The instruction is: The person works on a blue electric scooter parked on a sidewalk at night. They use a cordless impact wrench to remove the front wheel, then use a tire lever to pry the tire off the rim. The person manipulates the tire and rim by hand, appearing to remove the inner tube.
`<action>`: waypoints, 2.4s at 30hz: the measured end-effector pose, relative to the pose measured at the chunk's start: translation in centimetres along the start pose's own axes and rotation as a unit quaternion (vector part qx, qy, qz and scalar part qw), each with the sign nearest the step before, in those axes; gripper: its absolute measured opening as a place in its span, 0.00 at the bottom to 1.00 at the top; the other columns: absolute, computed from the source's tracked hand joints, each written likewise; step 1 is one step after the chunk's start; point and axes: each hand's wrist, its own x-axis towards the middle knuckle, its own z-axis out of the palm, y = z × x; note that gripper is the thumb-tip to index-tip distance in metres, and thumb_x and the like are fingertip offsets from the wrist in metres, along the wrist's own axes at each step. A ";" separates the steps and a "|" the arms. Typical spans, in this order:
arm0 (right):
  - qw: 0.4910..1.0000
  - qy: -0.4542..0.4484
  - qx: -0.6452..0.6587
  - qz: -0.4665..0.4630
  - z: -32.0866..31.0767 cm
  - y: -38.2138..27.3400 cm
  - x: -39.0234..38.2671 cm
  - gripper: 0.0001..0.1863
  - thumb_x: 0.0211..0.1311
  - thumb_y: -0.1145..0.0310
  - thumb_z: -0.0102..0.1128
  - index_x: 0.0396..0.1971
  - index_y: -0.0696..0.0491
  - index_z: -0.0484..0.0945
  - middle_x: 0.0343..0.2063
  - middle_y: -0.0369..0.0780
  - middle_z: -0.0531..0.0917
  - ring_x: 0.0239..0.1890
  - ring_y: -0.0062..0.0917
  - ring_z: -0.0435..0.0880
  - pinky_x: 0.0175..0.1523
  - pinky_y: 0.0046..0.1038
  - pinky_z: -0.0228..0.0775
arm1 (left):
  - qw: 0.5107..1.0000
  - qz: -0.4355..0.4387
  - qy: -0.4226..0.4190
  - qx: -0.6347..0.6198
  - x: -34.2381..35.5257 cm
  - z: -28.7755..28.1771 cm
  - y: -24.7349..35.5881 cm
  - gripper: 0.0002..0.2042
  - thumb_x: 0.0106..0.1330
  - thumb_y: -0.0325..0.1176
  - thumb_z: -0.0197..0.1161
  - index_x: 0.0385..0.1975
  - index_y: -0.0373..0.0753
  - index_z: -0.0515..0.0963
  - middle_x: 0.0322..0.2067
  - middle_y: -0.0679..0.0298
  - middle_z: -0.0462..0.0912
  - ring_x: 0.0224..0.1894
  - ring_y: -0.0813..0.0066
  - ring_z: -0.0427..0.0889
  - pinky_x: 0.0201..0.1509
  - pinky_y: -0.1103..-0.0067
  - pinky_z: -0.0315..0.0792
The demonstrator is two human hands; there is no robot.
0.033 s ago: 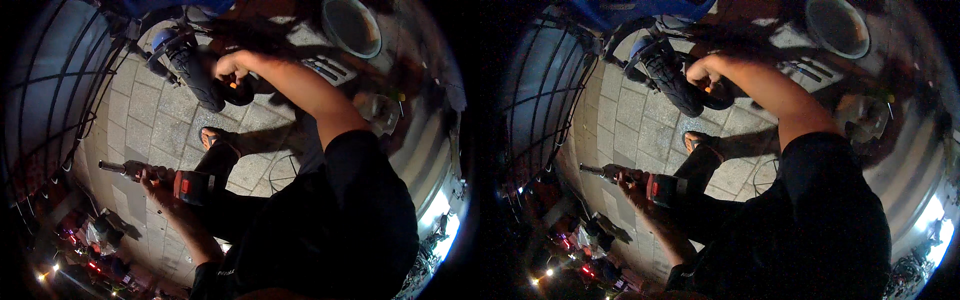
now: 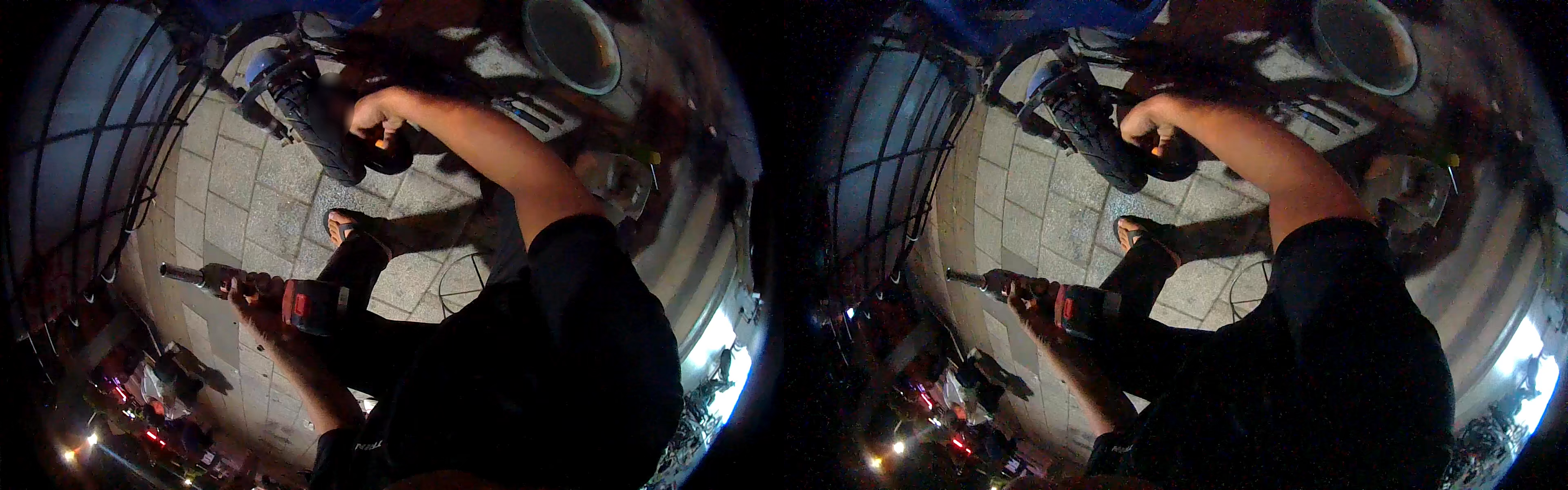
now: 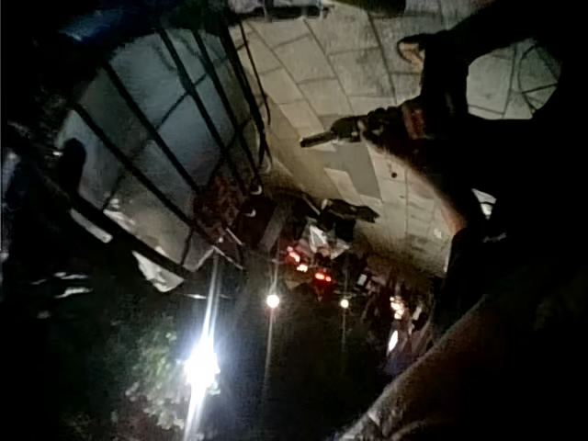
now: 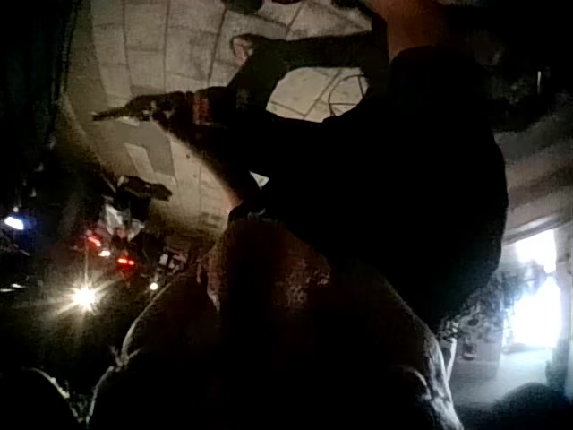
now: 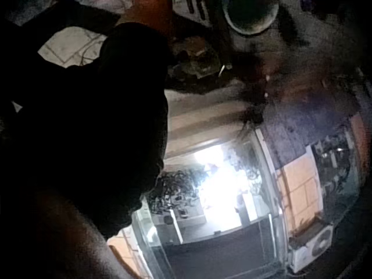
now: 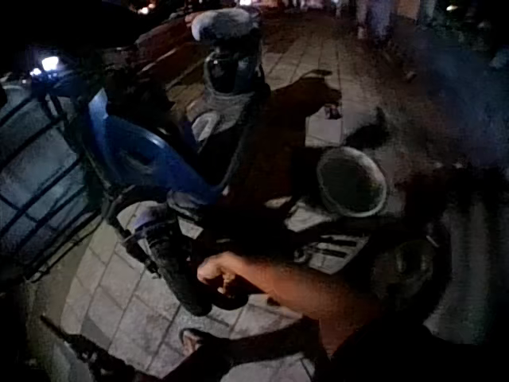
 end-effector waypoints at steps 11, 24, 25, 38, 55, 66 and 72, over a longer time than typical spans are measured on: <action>0.946 0.146 0.289 0.024 9.1 3.6 -1.8 0.25 0.62 0.70 0.57 0.60 0.59 0.72 0.59 0.47 0.75 0.61 0.38 0.75 0.55 0.43 0.77 | 0.999 0.018 -0.009 0.026 -1.3 1.0 -1.0 0.10 0.71 0.47 0.66 0.38 0.49 0.79 0.27 0.73 0.75 0.27 0.80 0.68 0.30 0.78 0.63; 0.925 0.367 0.066 -0.073 14.4 6.9 -0.3 0.23 0.60 0.63 0.55 0.49 0.63 0.82 0.48 0.57 0.85 0.51 0.47 0.86 0.56 0.40 0.78 | 0.997 0.020 0.002 0.079 -0.2 -0.1 -0.9 0.11 0.69 0.47 0.66 0.30 0.50 0.76 0.24 0.72 0.74 0.22 0.78 0.66 0.29 0.77 0.65; 0.914 0.387 0.098 -0.069 14.5 6.6 -0.4 0.24 0.60 0.63 0.54 0.52 0.62 0.80 0.49 0.57 0.85 0.52 0.47 0.86 0.56 0.39 0.78 | 0.997 0.007 -0.023 0.077 -0.5 0.1 -0.9 0.10 0.70 0.46 0.66 0.31 0.50 0.76 0.24 0.72 0.75 0.23 0.78 0.67 0.29 0.77 0.66; 0.966 0.250 0.046 -0.048 6.0 1.2 -1.1 0.26 0.50 0.69 0.58 0.49 0.68 0.80 0.45 0.58 0.85 0.45 0.46 0.87 0.44 0.46 0.81 | 0.997 0.014 -0.055 0.054 -1.7 0.9 -0.6 0.07 0.71 0.43 0.66 0.36 0.51 0.78 0.25 0.74 0.76 0.27 0.79 0.72 0.29 0.76 0.67; 0.967 0.191 0.159 0.049 6.3 -3.7 -6.6 0.08 0.63 0.71 0.47 0.28 0.54 0.76 0.25 0.39 0.75 0.26 0.29 0.74 0.25 0.36 0.70 | 0.993 0.050 0.044 0.094 -2.3 3.1 -0.5 0.12 0.69 0.44 0.66 0.31 0.51 0.70 0.20 0.73 0.69 0.20 0.78 0.69 0.25 0.77 0.69; 0.974 0.124 0.155 0.107 5.5 -3.6 -4.7 0.11 0.72 0.63 0.50 0.33 0.47 0.81 0.30 0.36 0.82 0.29 0.29 0.77 0.24 0.34 0.63 | 0.867 0.086 0.095 0.481 15.2 -5.6 0.3 0.13 0.58 0.44 0.71 0.31 0.42 0.80 0.22 0.71 0.78 0.20 0.79 0.74 0.23 0.71 0.69; 0.969 0.137 0.162 0.127 7.0 -5.6 -6.7 0.13 0.73 0.66 0.44 0.38 0.52 0.80 0.31 0.40 0.80 0.29 0.33 0.74 0.25 0.35 0.67 | 0.826 0.080 0.043 0.556 22.3 -10.1 -4.0 0.16 0.54 0.44 0.74 0.31 0.38 0.81 0.20 0.68 0.79 0.21 0.79 0.75 0.23 0.75 0.70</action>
